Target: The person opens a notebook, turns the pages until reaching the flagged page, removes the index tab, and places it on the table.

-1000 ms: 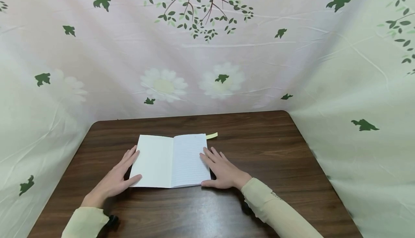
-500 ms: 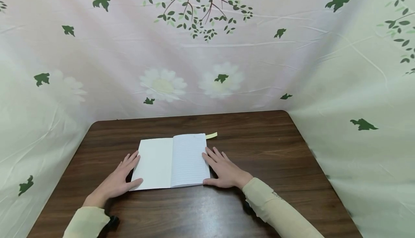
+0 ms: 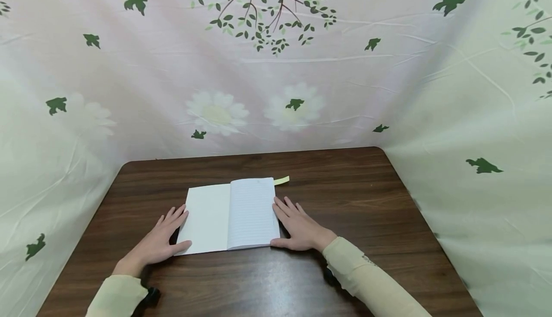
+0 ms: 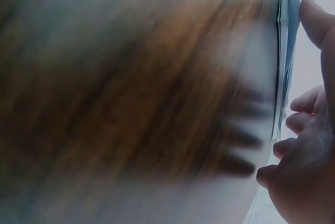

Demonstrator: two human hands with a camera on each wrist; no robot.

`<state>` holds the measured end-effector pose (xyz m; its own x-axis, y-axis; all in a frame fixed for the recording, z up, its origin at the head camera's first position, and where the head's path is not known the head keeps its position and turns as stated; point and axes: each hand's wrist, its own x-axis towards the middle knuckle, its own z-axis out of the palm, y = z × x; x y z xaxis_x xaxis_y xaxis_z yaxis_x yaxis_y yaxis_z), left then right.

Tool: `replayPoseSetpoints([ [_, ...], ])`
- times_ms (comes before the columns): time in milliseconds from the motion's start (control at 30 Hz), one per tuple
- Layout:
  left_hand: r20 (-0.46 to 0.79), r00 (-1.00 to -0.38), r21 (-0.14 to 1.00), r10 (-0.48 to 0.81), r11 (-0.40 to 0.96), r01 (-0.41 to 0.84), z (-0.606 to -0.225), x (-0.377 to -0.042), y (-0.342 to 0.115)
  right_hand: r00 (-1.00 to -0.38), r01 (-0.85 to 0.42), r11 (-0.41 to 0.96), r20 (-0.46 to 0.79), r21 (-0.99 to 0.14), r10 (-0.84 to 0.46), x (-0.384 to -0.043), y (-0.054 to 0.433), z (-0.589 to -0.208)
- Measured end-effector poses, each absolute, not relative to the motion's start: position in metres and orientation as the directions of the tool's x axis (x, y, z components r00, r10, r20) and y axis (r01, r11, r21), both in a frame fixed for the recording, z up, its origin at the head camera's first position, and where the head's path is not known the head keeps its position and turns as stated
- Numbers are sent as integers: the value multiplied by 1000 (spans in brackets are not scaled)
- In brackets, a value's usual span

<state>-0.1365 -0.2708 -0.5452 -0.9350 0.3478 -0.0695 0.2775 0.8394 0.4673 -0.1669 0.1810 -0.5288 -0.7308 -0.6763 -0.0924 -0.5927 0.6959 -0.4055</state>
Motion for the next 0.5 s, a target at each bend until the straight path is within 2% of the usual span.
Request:
replayPoseSetpoints([
  [500, -77, -938, 464, 337, 845, 265, -548, -137, -272, -722, -594, 690, -104, -413, -684, -167, 177, -531],
])
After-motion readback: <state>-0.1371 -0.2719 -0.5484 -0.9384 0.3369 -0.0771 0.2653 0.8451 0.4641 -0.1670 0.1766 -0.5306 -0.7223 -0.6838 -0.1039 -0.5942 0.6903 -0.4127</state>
